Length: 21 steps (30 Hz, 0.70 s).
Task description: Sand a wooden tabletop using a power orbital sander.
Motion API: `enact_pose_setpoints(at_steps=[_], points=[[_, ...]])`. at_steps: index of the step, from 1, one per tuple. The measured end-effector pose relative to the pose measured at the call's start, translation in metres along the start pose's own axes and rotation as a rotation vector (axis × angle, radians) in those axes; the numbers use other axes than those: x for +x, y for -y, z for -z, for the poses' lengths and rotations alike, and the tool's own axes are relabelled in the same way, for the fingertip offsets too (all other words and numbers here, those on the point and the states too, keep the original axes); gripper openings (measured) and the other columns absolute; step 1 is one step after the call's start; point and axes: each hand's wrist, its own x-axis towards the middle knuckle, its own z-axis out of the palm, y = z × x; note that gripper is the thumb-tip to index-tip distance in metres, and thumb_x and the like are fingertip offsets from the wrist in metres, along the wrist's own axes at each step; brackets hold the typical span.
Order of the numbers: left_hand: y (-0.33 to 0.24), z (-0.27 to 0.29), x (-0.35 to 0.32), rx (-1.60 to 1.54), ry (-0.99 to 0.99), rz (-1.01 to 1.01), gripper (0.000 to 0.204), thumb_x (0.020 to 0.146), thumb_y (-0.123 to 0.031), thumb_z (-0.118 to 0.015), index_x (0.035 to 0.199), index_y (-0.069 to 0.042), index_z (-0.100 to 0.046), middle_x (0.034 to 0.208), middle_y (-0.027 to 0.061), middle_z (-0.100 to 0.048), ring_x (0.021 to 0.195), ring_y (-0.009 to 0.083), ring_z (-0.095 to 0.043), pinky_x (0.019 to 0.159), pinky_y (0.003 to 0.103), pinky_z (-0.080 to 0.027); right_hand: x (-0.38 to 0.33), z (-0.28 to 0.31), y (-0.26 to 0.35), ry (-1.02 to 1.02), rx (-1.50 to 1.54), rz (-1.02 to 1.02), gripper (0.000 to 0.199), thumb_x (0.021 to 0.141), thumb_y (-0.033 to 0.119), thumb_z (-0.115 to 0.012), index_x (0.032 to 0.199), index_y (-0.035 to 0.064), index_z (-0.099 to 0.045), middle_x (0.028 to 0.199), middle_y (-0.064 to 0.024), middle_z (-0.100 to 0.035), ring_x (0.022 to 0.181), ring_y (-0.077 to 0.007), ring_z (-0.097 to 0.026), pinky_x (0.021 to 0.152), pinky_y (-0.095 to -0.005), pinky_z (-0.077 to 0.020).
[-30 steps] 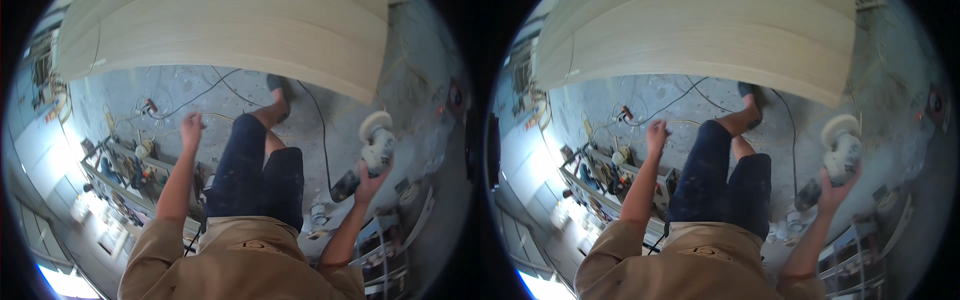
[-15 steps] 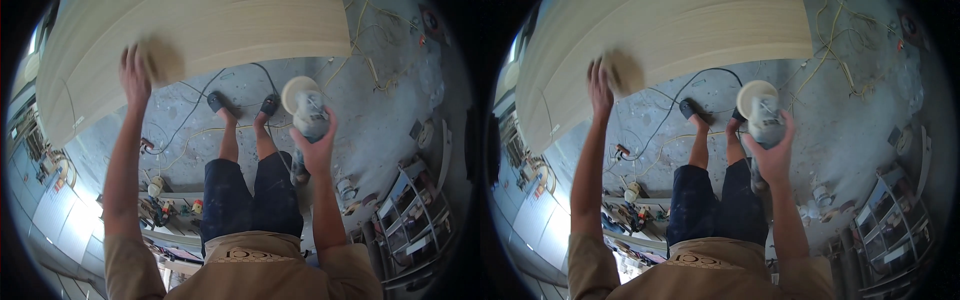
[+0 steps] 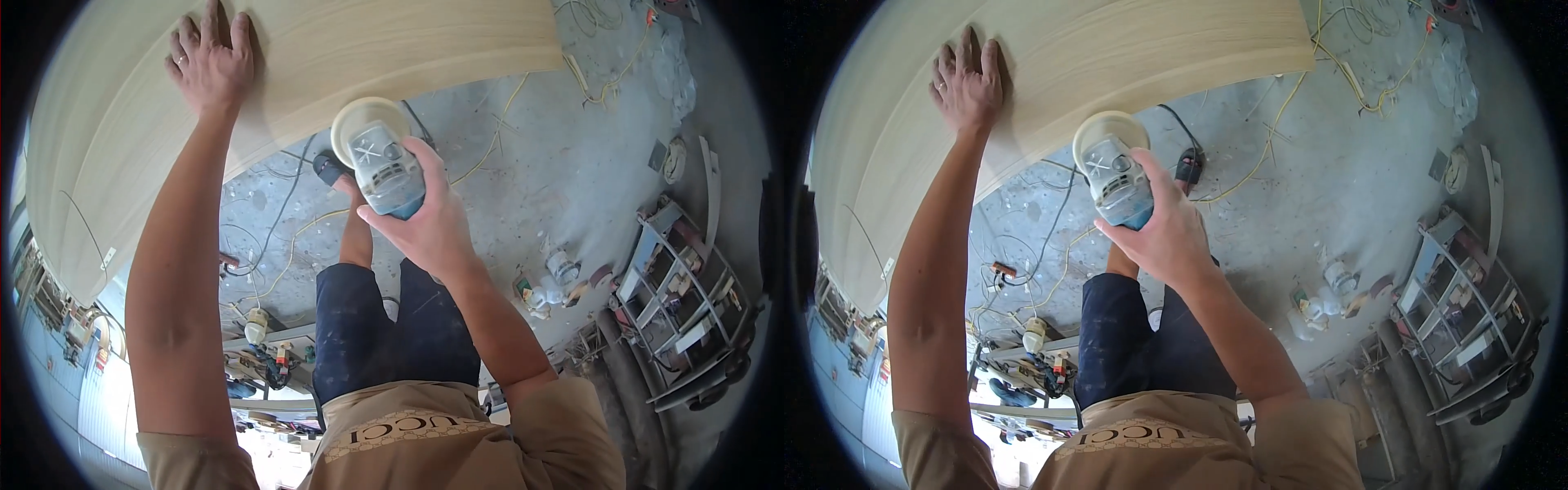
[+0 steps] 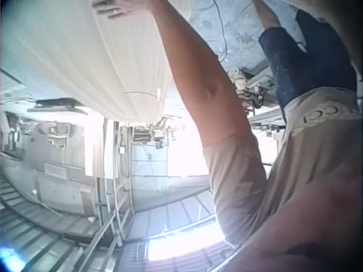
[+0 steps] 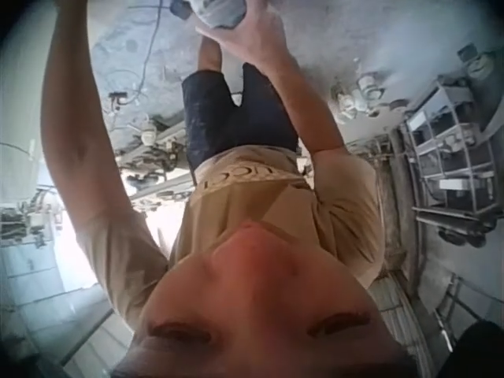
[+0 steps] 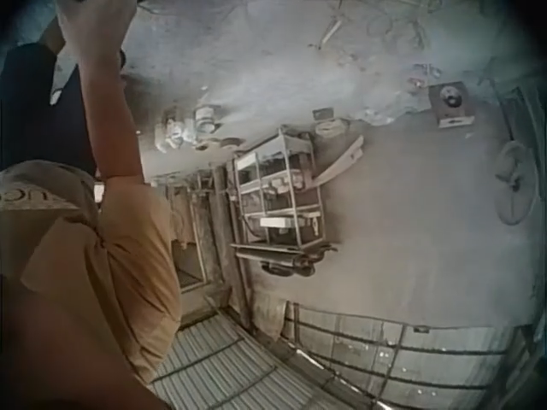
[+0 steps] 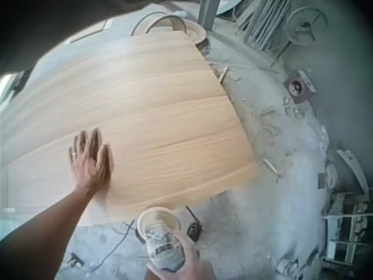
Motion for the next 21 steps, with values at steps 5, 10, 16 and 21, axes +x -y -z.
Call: enact_pose_setpoints(at_steps=[5,10,16,21], points=[[-0.002,0.002,-0.001,-0.012,0.008,-0.002,0.073,0.103,-0.073,-0.038,0.164,-0.033,-0.041,0.171,0.0165,-0.033,0.16,0.0373,-0.024,0.129,0.054,-0.015,0.003,0.02,-0.015,-0.176,-0.024,-0.028,0.093,0.076,0.027,-0.094,0.152,0.0126,-0.041,0.137,-0.0233,-0.064,0.119,-0.0451,-0.068,0.096,-0.05,-0.0567],[-0.006,0.004,-0.002,0.004,-0.003,0.005,0.072,0.103,-0.071,-0.037,0.164,-0.031,-0.041,0.17,0.0178,-0.034,0.158,0.0394,-0.026,0.127,0.056,-0.015,0.005,0.061,-0.03,-0.246,0.125,-0.261,0.093,0.08,0.011,-0.09,0.155,0.0066,-0.035,0.139,-0.0178,-0.057,0.122,-0.0249,-0.062,0.104,-0.0396,-0.052],[-0.008,0.005,-0.001,0.018,0.006,0.0,0.073,0.103,-0.07,-0.037,0.164,-0.031,-0.04,0.17,0.0176,-0.034,0.158,0.0394,-0.026,0.128,0.055,-0.015,0.001,0.047,-0.04,-0.277,0.108,-0.151,0.093,0.077,0.02,-0.093,0.152,0.0121,-0.039,0.137,-0.0217,-0.062,0.124,-0.0364,-0.066,0.104,-0.0454,-0.0534],[-0.013,0.007,-0.002,-0.011,0.033,0.005,0.072,0.104,-0.069,-0.038,0.164,-0.03,-0.04,0.17,0.0177,-0.033,0.158,0.0396,-0.026,0.128,0.055,-0.015,0.004,0.019,-0.006,-0.028,-0.01,0.026,0.088,0.079,0.033,-0.09,0.151,0.0141,-0.043,0.137,-0.0238,-0.064,0.121,-0.0475,-0.065,0.101,-0.0516,-0.0543]])
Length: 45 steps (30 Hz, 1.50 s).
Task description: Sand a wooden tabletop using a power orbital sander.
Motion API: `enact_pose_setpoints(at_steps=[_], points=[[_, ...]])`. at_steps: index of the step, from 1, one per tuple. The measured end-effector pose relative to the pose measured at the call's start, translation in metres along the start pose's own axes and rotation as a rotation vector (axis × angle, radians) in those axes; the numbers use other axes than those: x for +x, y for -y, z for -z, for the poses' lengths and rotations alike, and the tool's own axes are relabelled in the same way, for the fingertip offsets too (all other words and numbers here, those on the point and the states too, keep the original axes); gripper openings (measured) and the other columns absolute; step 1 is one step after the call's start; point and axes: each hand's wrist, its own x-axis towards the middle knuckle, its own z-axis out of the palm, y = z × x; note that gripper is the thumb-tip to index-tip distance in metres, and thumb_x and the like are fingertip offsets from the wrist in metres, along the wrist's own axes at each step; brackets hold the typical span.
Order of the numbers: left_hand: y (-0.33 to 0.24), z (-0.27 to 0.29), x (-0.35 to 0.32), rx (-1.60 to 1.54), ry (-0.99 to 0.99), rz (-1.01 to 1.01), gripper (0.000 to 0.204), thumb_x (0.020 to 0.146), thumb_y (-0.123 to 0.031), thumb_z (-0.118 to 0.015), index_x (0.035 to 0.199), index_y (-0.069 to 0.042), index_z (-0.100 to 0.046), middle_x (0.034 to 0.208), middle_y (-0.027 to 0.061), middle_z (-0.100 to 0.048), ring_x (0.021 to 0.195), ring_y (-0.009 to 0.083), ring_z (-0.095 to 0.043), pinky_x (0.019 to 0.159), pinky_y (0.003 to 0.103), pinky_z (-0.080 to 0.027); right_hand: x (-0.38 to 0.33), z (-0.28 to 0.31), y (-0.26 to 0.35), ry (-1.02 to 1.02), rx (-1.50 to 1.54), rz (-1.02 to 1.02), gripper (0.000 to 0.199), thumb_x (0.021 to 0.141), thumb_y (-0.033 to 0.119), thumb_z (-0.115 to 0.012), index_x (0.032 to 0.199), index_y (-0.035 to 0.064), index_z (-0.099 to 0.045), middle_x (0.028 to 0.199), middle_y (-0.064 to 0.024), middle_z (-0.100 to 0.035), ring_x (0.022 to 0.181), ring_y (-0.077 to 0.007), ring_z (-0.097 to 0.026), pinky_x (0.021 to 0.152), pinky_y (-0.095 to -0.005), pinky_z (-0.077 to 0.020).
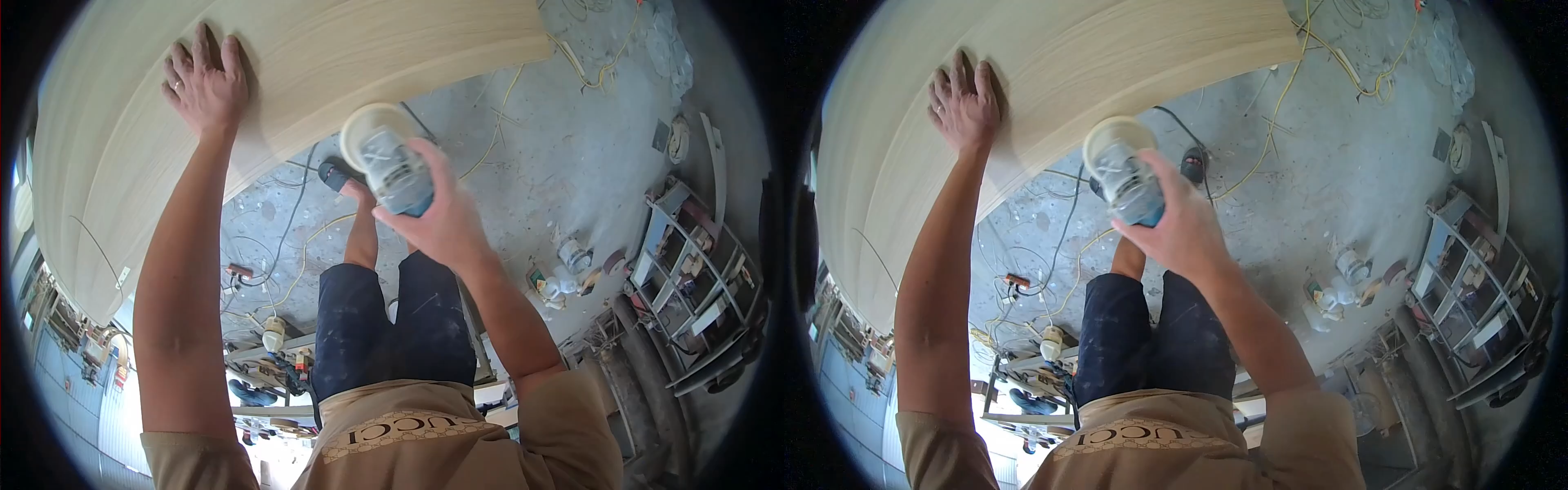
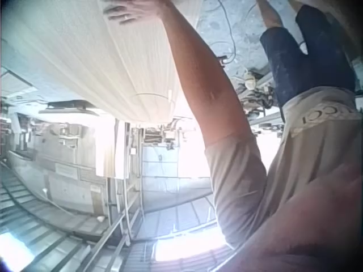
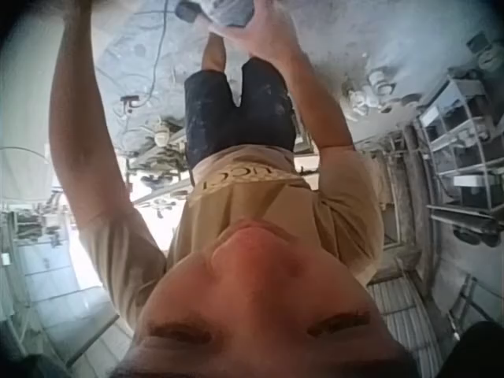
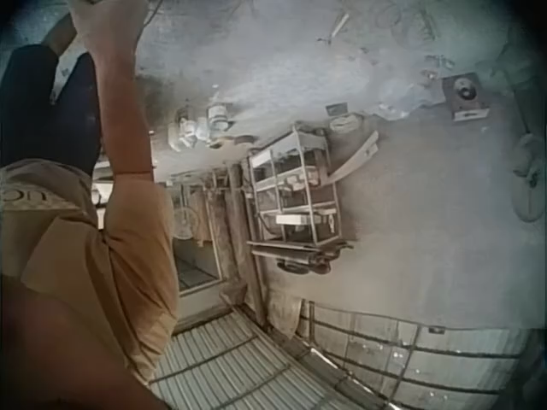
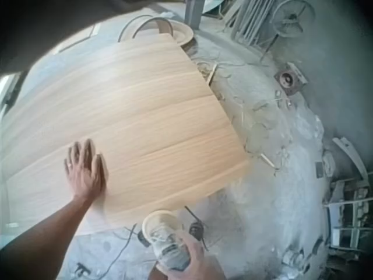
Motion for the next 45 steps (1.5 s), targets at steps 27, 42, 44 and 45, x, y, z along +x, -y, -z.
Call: enact_pose_setpoints(at_steps=[27,42,44,45], points=[[0.003,0.004,0.0,-0.002,0.051,0.014,0.071,0.105,-0.068,-0.039,0.165,-0.03,-0.038,0.172,0.019,-0.031,0.161,0.0382,-0.022,0.129,0.055,-0.013,0.04,0.142,-0.084,-0.495,0.224,-0.219,0.09,0.08,0.027,-0.093,0.151,0.0052,-0.041,0.132,-0.0161,-0.066,0.115,-0.0232,-0.067,0.099,-0.0368,-0.0542],[0.006,0.01,0.0,0.054,0.073,0.006,0.068,0.108,-0.063,-0.036,0.165,-0.027,-0.038,0.171,0.0173,-0.033,0.16,0.0346,-0.025,0.127,0.058,-0.019,0.045,0.181,-0.112,-0.507,0.146,-0.26,0.093,0.077,0.035,-0.093,0.151,0.0081,-0.043,0.129,-0.0155,-0.068,0.113,-0.0266,-0.068,0.099,-0.0394,-0.0544],[0.005,0.011,0.001,0.052,0.072,0.002,0.068,0.108,-0.064,-0.036,0.165,-0.027,-0.038,0.171,0.0172,-0.033,0.16,0.0348,-0.024,0.127,0.058,-0.02,0.045,0.18,-0.113,-0.5,0.125,-0.243,0.093,0.077,0.035,-0.093,0.151,0.0095,-0.043,0.129,-0.0166,-0.068,0.115,-0.0279,-0.068,0.1,-0.0403,-0.0542],[0.004,0.011,0.001,0.055,0.07,0.002,0.068,0.108,-0.064,-0.036,0.165,-0.027,-0.038,0.171,0.0172,-0.033,0.16,0.0348,-0.024,0.127,0.058,-0.02,0.044,0.178,-0.114,-0.494,0.102,-0.227,0.093,0.077,0.036,-0.093,0.151,0.0108,-0.043,0.13,-0.0177,-0.069,0.117,-0.0292,-0.069,0.1,-0.0412,-0.0541]])
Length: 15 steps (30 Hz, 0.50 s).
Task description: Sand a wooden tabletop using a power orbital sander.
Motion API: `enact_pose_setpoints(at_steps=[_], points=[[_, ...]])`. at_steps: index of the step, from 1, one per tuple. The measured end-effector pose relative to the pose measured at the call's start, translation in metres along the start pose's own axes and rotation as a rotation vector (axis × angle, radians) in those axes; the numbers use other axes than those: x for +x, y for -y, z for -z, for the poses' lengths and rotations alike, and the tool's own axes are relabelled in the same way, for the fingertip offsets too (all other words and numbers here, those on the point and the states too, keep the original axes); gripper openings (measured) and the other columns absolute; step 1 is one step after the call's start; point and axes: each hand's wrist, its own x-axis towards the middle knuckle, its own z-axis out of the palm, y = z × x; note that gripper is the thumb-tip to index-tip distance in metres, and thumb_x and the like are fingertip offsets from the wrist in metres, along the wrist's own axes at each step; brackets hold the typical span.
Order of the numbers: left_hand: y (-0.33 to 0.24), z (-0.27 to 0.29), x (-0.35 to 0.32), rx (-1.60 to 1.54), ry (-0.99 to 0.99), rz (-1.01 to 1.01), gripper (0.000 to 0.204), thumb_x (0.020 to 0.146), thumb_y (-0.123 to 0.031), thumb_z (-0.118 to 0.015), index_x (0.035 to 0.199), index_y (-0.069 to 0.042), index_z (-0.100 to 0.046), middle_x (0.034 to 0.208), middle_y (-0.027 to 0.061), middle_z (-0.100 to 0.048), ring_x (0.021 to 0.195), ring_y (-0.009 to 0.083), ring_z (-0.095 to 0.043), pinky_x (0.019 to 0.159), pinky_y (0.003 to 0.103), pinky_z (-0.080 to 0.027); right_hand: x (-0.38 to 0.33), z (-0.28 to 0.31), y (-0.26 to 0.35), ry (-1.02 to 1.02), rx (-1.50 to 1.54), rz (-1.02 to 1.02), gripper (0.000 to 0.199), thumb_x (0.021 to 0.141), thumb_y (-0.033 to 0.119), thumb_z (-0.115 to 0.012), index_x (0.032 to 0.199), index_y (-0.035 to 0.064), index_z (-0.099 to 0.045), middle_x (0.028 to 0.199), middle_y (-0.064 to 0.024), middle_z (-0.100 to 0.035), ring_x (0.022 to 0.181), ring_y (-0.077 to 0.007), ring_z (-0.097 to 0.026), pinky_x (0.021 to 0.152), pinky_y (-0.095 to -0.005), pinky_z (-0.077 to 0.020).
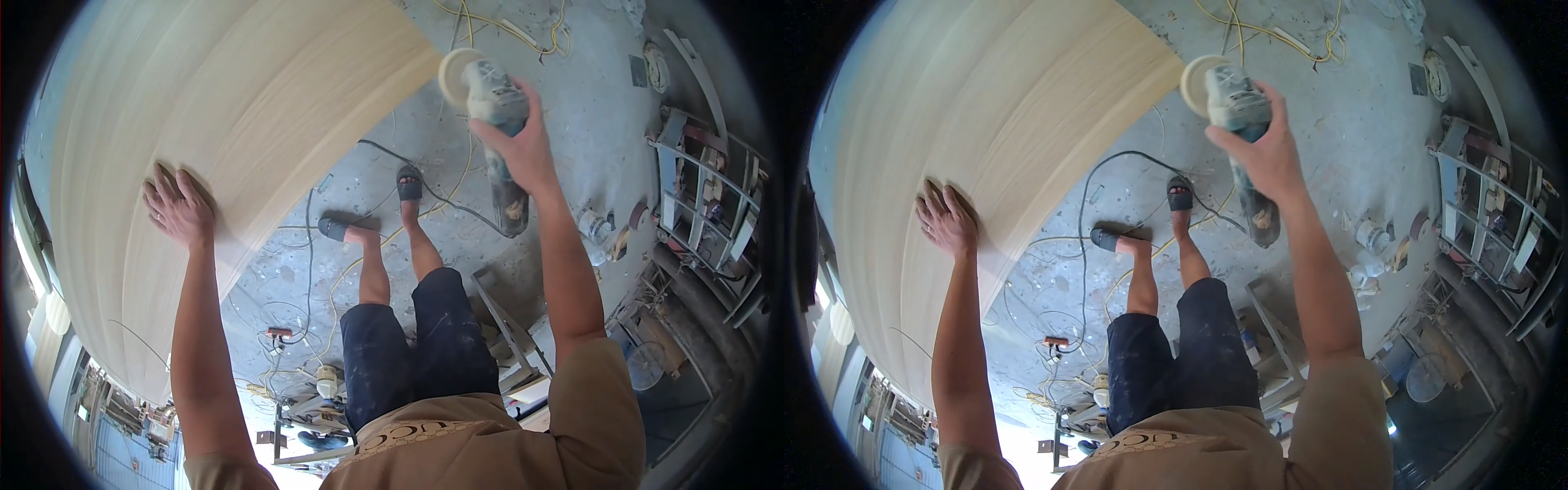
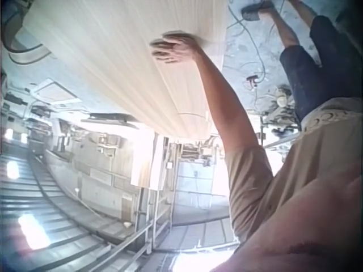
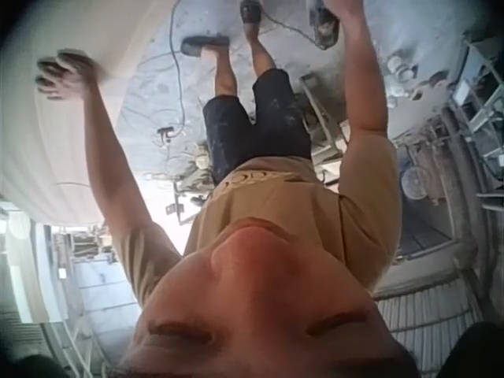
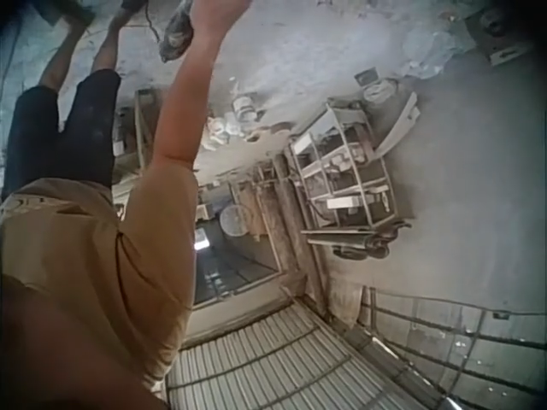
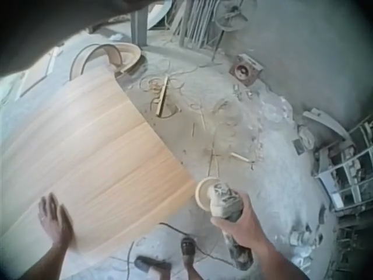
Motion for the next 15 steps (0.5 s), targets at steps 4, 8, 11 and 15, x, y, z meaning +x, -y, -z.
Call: enact_pose_setpoints(at_steps=[4,8,11,15], points=[[0.002,0.004,0.0,-0.01,0.006,0.001,0.068,0.108,-0.064,-0.035,0.165,-0.026,-0.039,0.171,0.0174,-0.033,0.16,0.0347,-0.024,0.127,0.059,-0.02,-0.036,-0.039,0.032,0.203,-0.056,-0.064,0.093,0.077,0.036,-0.092,0.152,0.0181,-0.041,0.134,-0.0236,-0.067,0.123,-0.0411,-0.067,0.103,-0.0477,-0.0536],[0.0,0.004,0.002,-0.042,0.003,-0.009,0.069,0.107,-0.065,-0.036,0.164,-0.026,-0.039,0.17,0.0178,-0.033,0.16,0.0343,-0.024,0.126,0.06,-0.019,-0.063,-0.067,0.047,0.344,-0.062,0.029,0.09,0.077,0.035,-0.09,0.152,0.0207,-0.041,0.134,-0.024,-0.067,0.119,-0.0484,-0.066,0.101,-0.0515,-0.0544],[0.002,0.002,0.0,-0.026,0.002,-0.006,0.069,0.107,-0.065,-0.037,0.164,-0.026,-0.04,0.17,0.018,-0.034,0.16,0.0343,-0.025,0.126,0.06,-0.02,-0.059,-0.064,0.05,0.405,-0.073,0.099,0.09,0.077,0.035,-0.09,0.152,0.0207,-0.042,0.136,-0.0219,-0.067,0.121,-0.0487,-0.065,0.103,-0.0522,-0.0534],[0.0,0.002,-0.002,-0.038,-0.004,-0.005,0.068,0.107,-0.065,-0.037,0.164,-0.026,-0.04,0.169,0.018,-0.035,0.159,0.0339,-0.025,0.127,0.059,-0.019,-0.029,-0.029,0.022,0.176,-0.053,-0.008,0.092,0.078,0.033,-0.092,0.153,0.0187,-0.041,0.134,-0.0222,-0.068,0.123,-0.0401,-0.068,0.103,-0.047,-0.0544]])
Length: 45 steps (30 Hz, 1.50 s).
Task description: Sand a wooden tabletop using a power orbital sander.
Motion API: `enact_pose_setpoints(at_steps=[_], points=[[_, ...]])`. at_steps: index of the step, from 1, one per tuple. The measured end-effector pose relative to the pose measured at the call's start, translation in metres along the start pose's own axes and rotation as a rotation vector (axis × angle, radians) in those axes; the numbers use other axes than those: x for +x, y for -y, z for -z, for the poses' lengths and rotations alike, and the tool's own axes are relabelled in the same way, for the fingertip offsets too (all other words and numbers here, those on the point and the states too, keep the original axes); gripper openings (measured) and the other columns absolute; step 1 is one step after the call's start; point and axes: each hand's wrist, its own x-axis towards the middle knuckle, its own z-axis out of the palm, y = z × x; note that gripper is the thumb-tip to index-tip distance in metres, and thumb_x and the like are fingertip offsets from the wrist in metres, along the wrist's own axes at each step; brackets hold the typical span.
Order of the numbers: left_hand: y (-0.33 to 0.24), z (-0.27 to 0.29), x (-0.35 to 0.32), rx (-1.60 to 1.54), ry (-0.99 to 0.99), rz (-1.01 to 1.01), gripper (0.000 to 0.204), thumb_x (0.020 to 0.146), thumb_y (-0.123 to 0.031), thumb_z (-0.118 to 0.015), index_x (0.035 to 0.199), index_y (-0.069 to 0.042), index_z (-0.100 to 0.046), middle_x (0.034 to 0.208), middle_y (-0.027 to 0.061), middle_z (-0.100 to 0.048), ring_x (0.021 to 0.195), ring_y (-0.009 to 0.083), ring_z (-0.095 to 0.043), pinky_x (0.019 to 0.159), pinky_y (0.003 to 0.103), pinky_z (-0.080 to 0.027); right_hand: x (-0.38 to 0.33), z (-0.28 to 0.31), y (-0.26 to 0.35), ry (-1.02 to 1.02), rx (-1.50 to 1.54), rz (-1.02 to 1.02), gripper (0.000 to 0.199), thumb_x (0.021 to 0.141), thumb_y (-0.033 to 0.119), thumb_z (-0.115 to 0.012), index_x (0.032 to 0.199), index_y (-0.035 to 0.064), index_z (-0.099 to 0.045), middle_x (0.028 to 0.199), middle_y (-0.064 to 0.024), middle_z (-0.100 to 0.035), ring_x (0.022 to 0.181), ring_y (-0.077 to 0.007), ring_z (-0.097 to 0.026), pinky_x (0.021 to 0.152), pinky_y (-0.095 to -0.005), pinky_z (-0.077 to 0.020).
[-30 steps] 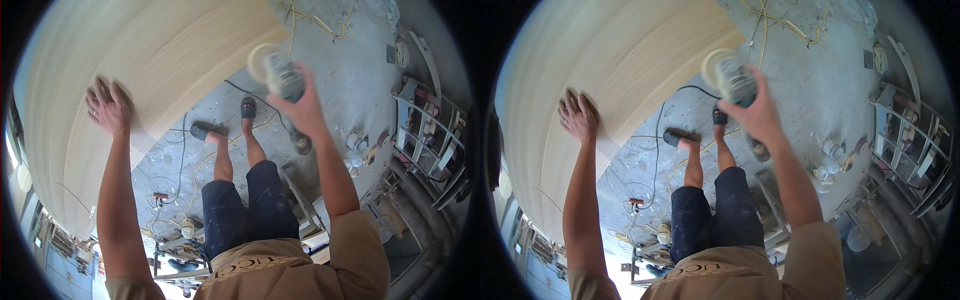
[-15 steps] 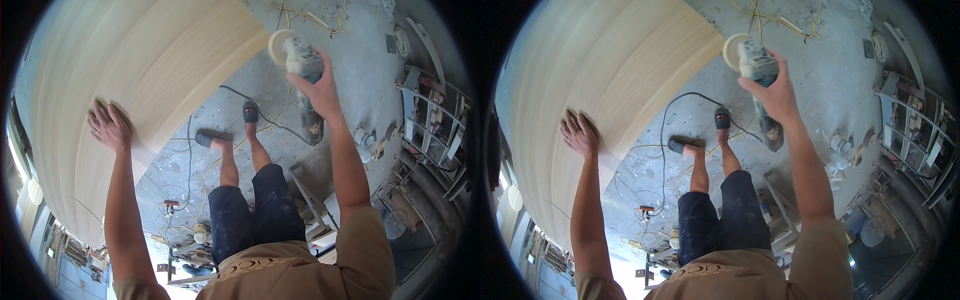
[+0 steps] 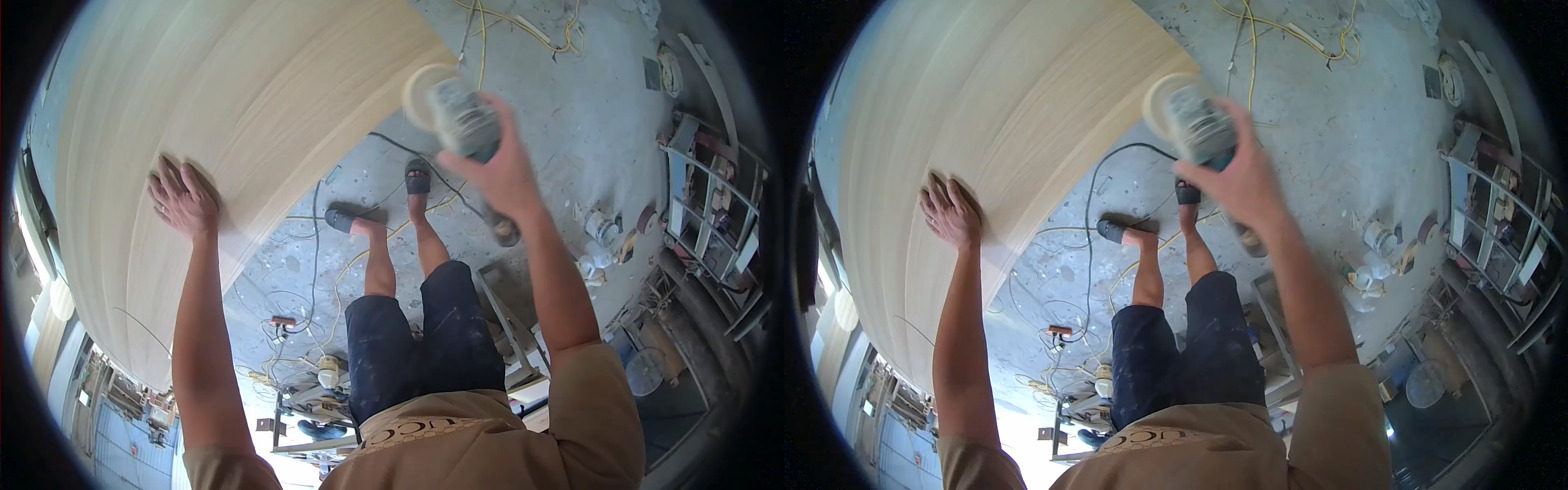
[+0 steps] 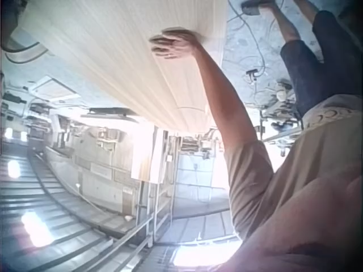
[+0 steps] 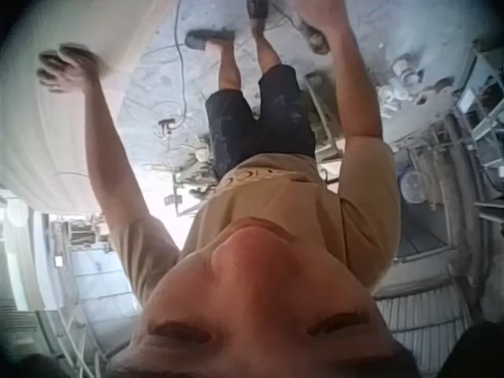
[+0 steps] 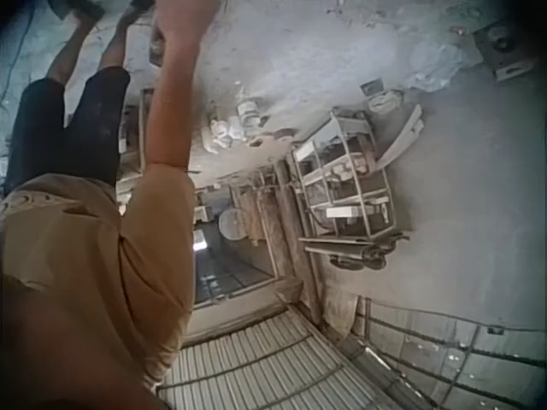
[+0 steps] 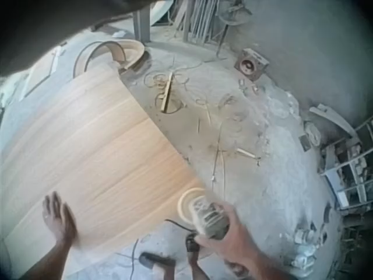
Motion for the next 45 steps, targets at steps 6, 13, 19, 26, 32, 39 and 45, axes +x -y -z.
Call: enact_pose_setpoints(at_steps=[6,13,19,26,32,39,45], points=[[0.009,-0.002,0.002,0.021,-0.017,-0.008,0.067,0.107,-0.062,-0.04,0.164,-0.025,-0.041,0.168,0.0179,-0.036,0.159,0.0343,-0.026,0.127,0.057,-0.018,0.029,0.026,-0.002,-0.091,0.156,-0.097,0.087,0.082,0.016,-0.089,0.153,0.0071,-0.04,0.132,-0.0125,-0.064,0.115,-0.0208,-0.065,0.101,-0.0357,-0.0526],[-0.006,-0.002,0.004,-0.008,-0.012,-0.04,0.068,0.105,-0.061,-0.042,0.162,-0.023,-0.044,0.168,0.0214,-0.037,0.158,0.0402,-0.026,0.128,0.055,-0.016,-0.026,-0.031,0.036,0.012,0.093,-0.048,0.091,0.08,0.021,-0.092,0.154,0.0092,-0.04,0.14,-0.0162,-0.062,0.125,-0.0253,-0.063,0.105,-0.0391,-0.0505],[-0.008,0.011,0.003,-0.095,0.013,0.007,0.069,0.104,-0.058,-0.038,0.165,-0.024,-0.039,0.171,0.0252,-0.028,0.16,0.0433,-0.019,0.129,0.055,-0.01,-0.079,-0.103,0.072,0.095,-0.002,-0.079,0.093,0.079,0.025,-0.091,0.155,0.0136,-0.039,0.142,-0.0209,-0.061,0.127,-0.036,-0.064,0.104,-0.0447,-0.0519],[0.044,-0.001,0.011,-0.425,0.022,-0.298,0.057,0.109,-0.049,-0.038,0.161,-0.028,-0.045,0.17,0.0197,-0.033,0.161,0.0339,-0.023,0.131,0.052,-0.009,-0.149,-0.202,0.094,0.056,-0.049,0.073,0.089,0.08,0.028,-0.091,0.152,0.016,-0.04,0.134,-0.0247,-0.066,0.12,-0.0484,-0.066,0.098,-0.0526,-0.0546],[0.204,0.009,-0.002,-0.173,-0.047,-0.256,0.053,0.109,-0.048,-0.038,0.159,-0.033,-0.048,0.168,0.0152,-0.039,0.158,0.0346,-0.03,0.129,0.055,-0.016,-0.209,-0.281,0.123,0.178,-0.009,0.052,0.087,0.078,0.023,-0.091,0.15,0.0162,-0.042,0.139,-0.0211,-0.062,0.123,-0.0452,-0.065,0.099,-0.0504,-0.0545],[0.28,0.026,-0.025,-0.115,0.005,-0.13,0.058,0.111,-0.055,-0.034,0.164,-0.034,-0.04,0.172,0.0148,-0.031,0.161,0.0352,-0.022,0.129,0.056,-0.013,-0.237,-0.324,0.131,0.303,-0.07,0.149,0.089,0.079,0.03,-0.09,0.152,0.0178,-0.04,0.137,-0.0244,-0.064,0.121,-0.0498,-0.064,0.097,-0.0528,-0.0554],[0.281,0.028,-0.026,-0.095,-0.013,-0.117,0.058,0.11,-0.055,-0.035,0.163,-0.033,-0.04,0.172,0.0142,-0.032,0.161,0.0344,-0.022,0.13,0.055,-0.013,-0.21,-0.272,0.12,0.104,-0.067,0.031,0.094,0.077,0.03,-0.092,0.154,0.0203,-0.038,0.136,-0.0258,-0.065,0.122,-0.048,-0.066,0.101,-0.0527,-0.0548]])
